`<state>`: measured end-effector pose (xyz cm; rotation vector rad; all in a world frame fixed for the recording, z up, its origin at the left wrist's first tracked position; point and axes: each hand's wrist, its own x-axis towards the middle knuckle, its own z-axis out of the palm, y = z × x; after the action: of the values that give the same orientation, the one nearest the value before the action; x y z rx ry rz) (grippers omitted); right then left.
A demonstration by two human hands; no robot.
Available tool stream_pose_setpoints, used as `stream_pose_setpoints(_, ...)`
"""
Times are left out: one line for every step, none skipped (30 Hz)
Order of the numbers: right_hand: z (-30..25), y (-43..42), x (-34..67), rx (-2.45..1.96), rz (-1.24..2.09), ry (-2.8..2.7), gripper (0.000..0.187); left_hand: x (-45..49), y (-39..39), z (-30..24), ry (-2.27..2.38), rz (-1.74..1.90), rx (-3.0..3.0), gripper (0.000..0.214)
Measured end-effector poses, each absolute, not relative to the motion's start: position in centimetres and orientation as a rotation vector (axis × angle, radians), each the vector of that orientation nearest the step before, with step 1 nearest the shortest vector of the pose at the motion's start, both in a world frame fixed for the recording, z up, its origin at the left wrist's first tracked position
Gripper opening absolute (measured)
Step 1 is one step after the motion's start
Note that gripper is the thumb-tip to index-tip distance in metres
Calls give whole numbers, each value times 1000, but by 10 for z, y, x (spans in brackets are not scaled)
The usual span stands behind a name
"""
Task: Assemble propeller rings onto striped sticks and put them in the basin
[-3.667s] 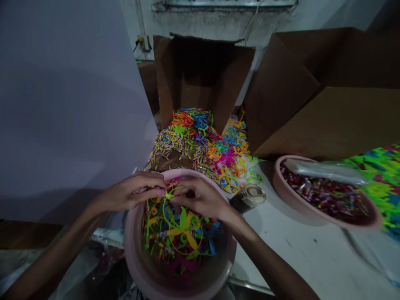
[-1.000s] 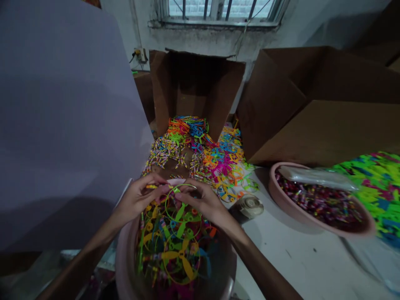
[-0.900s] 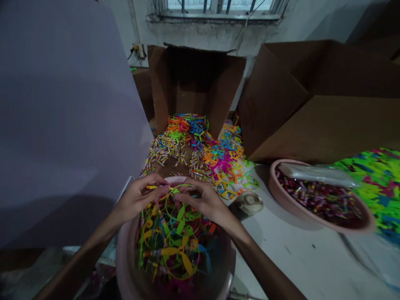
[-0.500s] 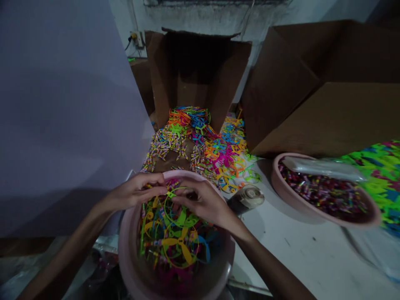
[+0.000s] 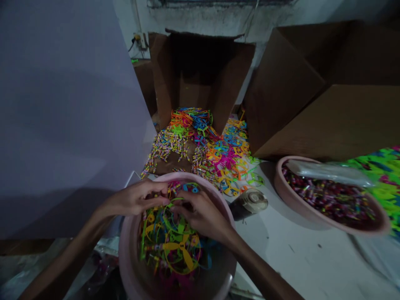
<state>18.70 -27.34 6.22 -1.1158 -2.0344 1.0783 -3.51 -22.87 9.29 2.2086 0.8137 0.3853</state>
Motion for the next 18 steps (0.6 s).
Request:
stream_pose_setpoints(60, -273, 187, -1119, 1061, -2047, 18, -34, -229, 91, 833, 403, 2227, 22)
stream_pose_setpoints(58, -273, 188, -1128, 1049, -2048, 17, -33, -230, 90, 846, 414, 2236, 21)
stream_pose_setpoints(56, -273, 189, -1143, 1040, -2042, 17, -31, -230, 89, 856, 422, 2233, 21)
stream_pose_setpoints(55, -273, 191, -1159, 1034, -2034, 17, -30, -230, 88, 865, 427, 2223, 20)
stream_pose_setpoints(55, -273, 193, -1176, 1038, -2028, 18, -29, -229, 87, 872, 428, 2210, 20)
stream_pose_setpoints(55, -273, 196, -1184, 1056, -2031, 19, -27, -228, 86, 866, 416, 2201, 20)
stream_pose_setpoints(56, -271, 199, -1179, 1089, -2049, 20, -27, -225, 84, 845, 394, 2197, 20)
stream_pose_setpoints(56, -269, 202, -1162, 1124, -2073, 21, -26, -220, 83, 809, 366, 2194, 21)
stream_pose_setpoints(57, -264, 205, -1150, 1144, -2091, 22, -25, -213, 81, 780, 350, 2181, 23)
stream_pose_setpoints(57, -256, 209, -1182, 1123, -2081, 26, -25, -204, 77, 765, 353, 2156, 28)
stream_pose_setpoints(55, -245, 212, -1265, 1053, -2042, 30, -24, -191, 73, 774, 379, 2122, 32)
stream_pose_setpoints(52, -230, 215, -1381, 947, -1974, 34, -22, -176, 68, 818, 436, 2081, 35)
stream_pose_setpoints(47, -212, 218, -1550, 806, -1859, 39, -19, -160, 61, 883, 497, 2054, 36)
stream_pose_setpoints(41, -192, 222, -1673, 704, -1761, 41, -14, -142, 53, 927, 527, 2039, 34)
stream_pose_setpoints(33, -170, 226, -1746, 641, -1698, 39, -9, -124, 44, 951, 534, 2032, 29)
stream_pose_setpoints(25, -149, 230, -1811, 582, -1641, 34, -2, -108, 35, 968, 525, 2026, 22)
stream_pose_setpoints(15, -129, 234, -1877, 537, -1586, 27, 5, -94, 25, 982, 501, 2018, 17)
stream_pose_setpoints(5, -112, 238, -1938, 499, -1532, 26, 11, -83, 16, 987, 472, 2012, 16)
